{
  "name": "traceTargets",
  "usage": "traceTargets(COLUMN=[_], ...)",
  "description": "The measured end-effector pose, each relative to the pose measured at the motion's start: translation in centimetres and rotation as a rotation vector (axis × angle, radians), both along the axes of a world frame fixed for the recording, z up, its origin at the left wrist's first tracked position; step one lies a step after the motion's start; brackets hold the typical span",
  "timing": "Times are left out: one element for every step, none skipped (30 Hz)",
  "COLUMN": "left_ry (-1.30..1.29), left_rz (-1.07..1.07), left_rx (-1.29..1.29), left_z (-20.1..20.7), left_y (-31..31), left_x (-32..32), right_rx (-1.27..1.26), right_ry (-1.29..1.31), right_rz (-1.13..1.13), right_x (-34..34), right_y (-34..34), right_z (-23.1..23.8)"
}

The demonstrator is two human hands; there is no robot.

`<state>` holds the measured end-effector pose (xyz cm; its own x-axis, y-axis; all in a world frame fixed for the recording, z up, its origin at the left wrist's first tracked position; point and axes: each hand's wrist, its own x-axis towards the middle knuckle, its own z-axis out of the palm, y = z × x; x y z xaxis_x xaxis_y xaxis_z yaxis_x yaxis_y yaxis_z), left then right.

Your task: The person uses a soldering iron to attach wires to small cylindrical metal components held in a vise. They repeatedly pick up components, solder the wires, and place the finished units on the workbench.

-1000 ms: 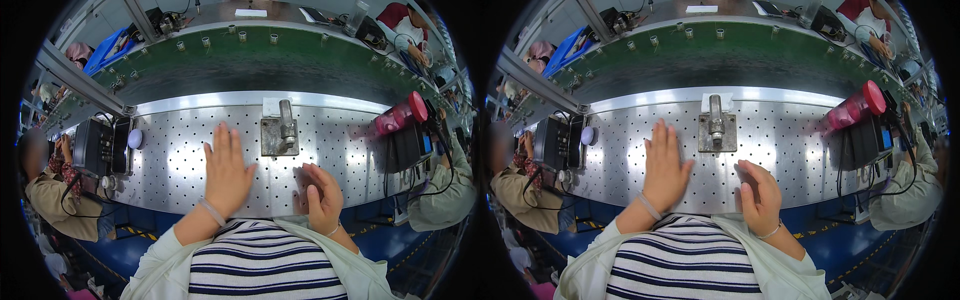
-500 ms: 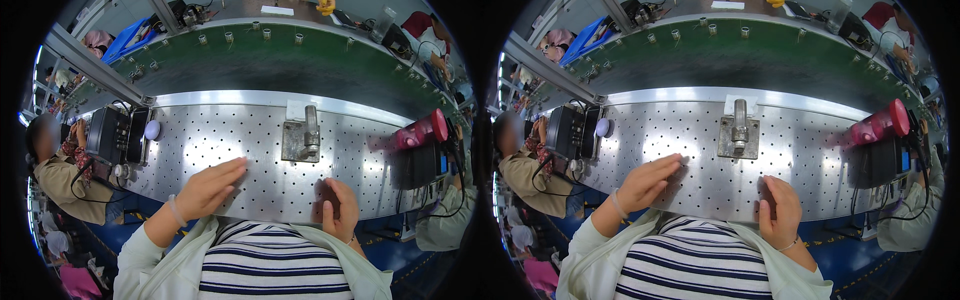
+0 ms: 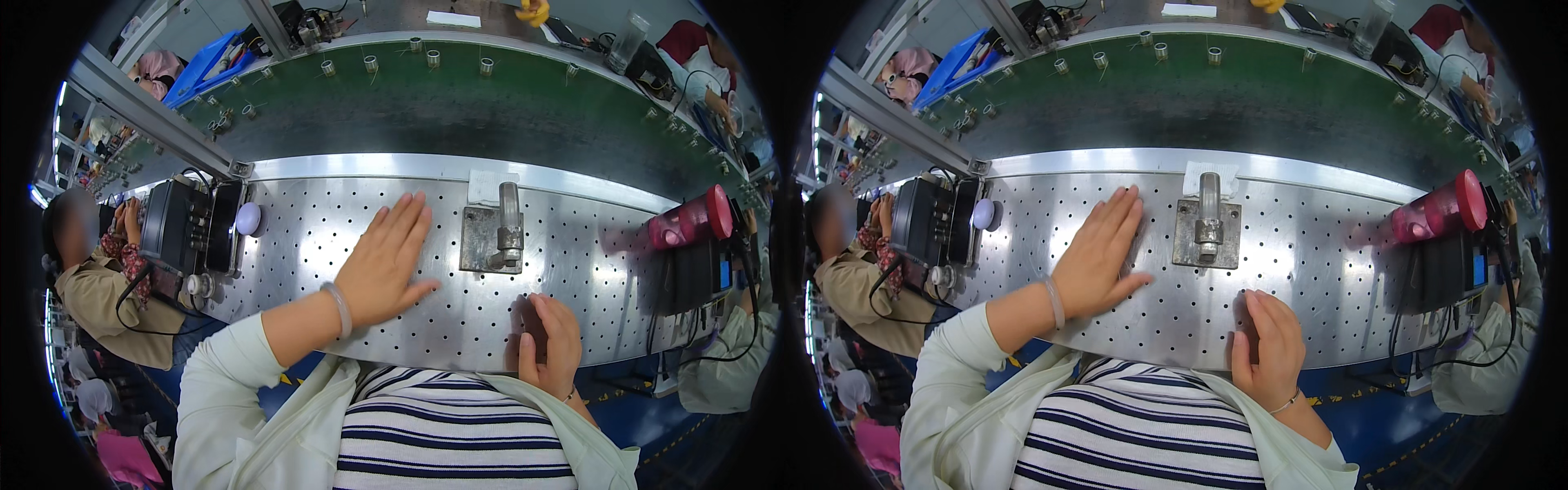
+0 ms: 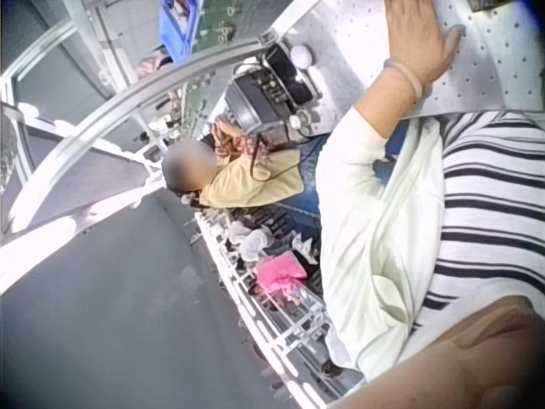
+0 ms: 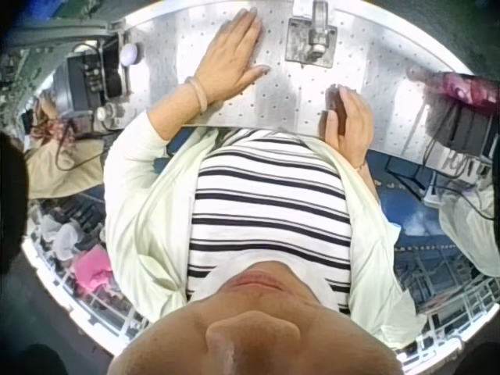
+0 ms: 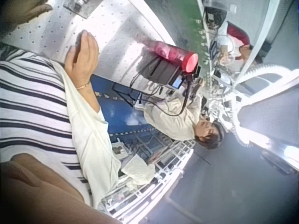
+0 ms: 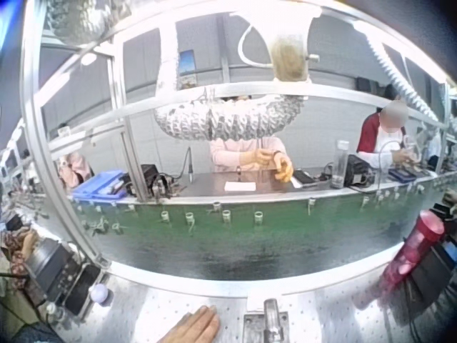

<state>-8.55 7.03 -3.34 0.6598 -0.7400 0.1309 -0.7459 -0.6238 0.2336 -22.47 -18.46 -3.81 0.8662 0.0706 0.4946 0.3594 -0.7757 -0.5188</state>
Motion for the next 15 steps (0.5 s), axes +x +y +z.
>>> traceTargets(left_ry=[-0.003, -0.003, 0.063, 0.128, 0.201, 0.265, 0.215, 0.162, 0.113, 0.066, 0.067, 0.073, 0.079, 0.087, 0.096], left_rz=[-0.034, -0.071, -0.009, 0.057, 0.123, 0.205, 0.265, 0.338, 0.358, 0.376, 0.398, 0.374, 0.349, 0.322, 0.28], left_rx=[-0.018, -0.033, -0.141, -0.247, -0.346, -0.417, -0.359, -0.304, -0.14, 0.025, 0.122, 0.131, 0.139, 0.143, 0.131], left_z=[-0.3, -0.4, -0.1, 0.6, 1.2, 1.6, 1.1, 0.5, 0.0, -0.3, 0.0, 0.3, 0.5, 0.5, 0.4], left_y=[0.5, 1.2, 1.8, 2.8, 3.9, 5.2, 6.6, 7.9, 8.5, 8.9, 8.4, 7.5, 6.4, 5.2, 4.0], left_x=[1.7, 2.6, 2.9, 3.0, 3.0, 2.6, 2.0, 0.7, -0.7, -2.2, -3.5, -3.8, -4.0, -4.1, -3.5], right_rx=[0.004, 0.01, 0.01, 0.011, 0.018, 0.017, 0.017, 0.013, -0.002, -0.017, -0.033, -0.039, -0.046, -0.056, -0.049], right_ry=[-0.003, -0.004, -0.005, -0.006, 0.0, -0.002, -0.003, -0.006, -0.011, -0.016, -0.024, -0.017, -0.011, -0.003, -0.001], right_rz=[-0.003, -0.01, -0.022, -0.032, -0.044, -0.051, -0.056, -0.046, -0.043, -0.041, -0.035, -0.032, -0.031, -0.03, -0.012], right_x=[-0.1, -0.1, -0.2, -0.1, -0.2, -0.2, -0.2, 0.1, 0.3, 0.4, 0.6, 0.8, 0.9, 0.9, 1.0], right_y=[0.0, 0.0, -0.1, -0.3, -0.2, -0.2, -0.1, 0.0, 0.1, 0.2, 0.5, 0.7, 0.8, 0.8, 0.7], right_z=[-0.1, -0.2, -0.4, -0.5, -0.6, -0.7, -0.7, -0.6, -0.6, -0.7, -0.7, -0.7, -0.7, -0.6, -0.6])
